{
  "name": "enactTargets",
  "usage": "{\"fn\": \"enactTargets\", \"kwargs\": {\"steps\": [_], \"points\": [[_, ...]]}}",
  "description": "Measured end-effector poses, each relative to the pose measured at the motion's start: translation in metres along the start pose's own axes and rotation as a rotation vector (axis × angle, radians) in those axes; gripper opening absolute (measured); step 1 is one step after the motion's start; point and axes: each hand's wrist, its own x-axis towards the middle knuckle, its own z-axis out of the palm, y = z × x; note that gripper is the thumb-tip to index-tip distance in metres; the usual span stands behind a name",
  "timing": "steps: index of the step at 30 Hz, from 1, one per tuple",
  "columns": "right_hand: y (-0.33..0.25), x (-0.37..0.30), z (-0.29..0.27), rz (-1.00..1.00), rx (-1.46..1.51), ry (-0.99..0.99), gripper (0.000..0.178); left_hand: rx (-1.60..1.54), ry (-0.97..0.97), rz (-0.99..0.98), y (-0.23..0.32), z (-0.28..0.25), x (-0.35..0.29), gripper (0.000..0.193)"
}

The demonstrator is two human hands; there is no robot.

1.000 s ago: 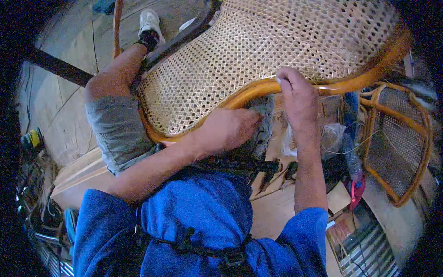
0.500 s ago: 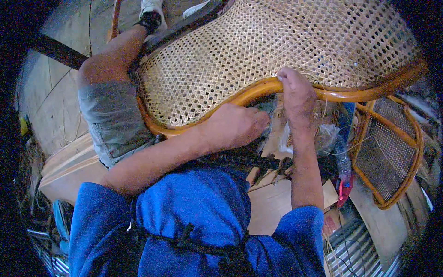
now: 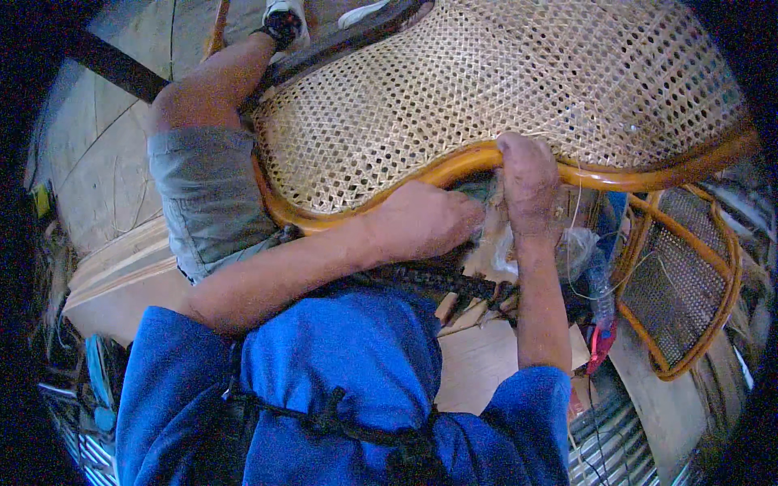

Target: The person repairs a rattan chair by inserting thin strips into the frame and securing them with a hammer. The person works on the edge of the chair seat, repeatedly positioning the strips and tapping them into place.

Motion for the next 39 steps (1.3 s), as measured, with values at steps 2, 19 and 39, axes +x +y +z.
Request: {"fn": "enactTargets", "kwargs": {"steps": [2,19,39], "points": [[0.000,0.004,-0.001,0.009,-0.022,-0.037,0.011,0.025,-0.049,-0.032,0.001,-0.004,0.001,0.012],[-0.015,0.011,0.013,0.060,-0.102,0.081,0.013,-0.046,0.036,0.059,-0.008,0.006,0.000,0.013],[0.003,0.020,-0.006,-0.001,-0.019,-0.221,0.019,-0.088,0.106,0.045,-0.007,0.001,-0.002,0.013]]}}
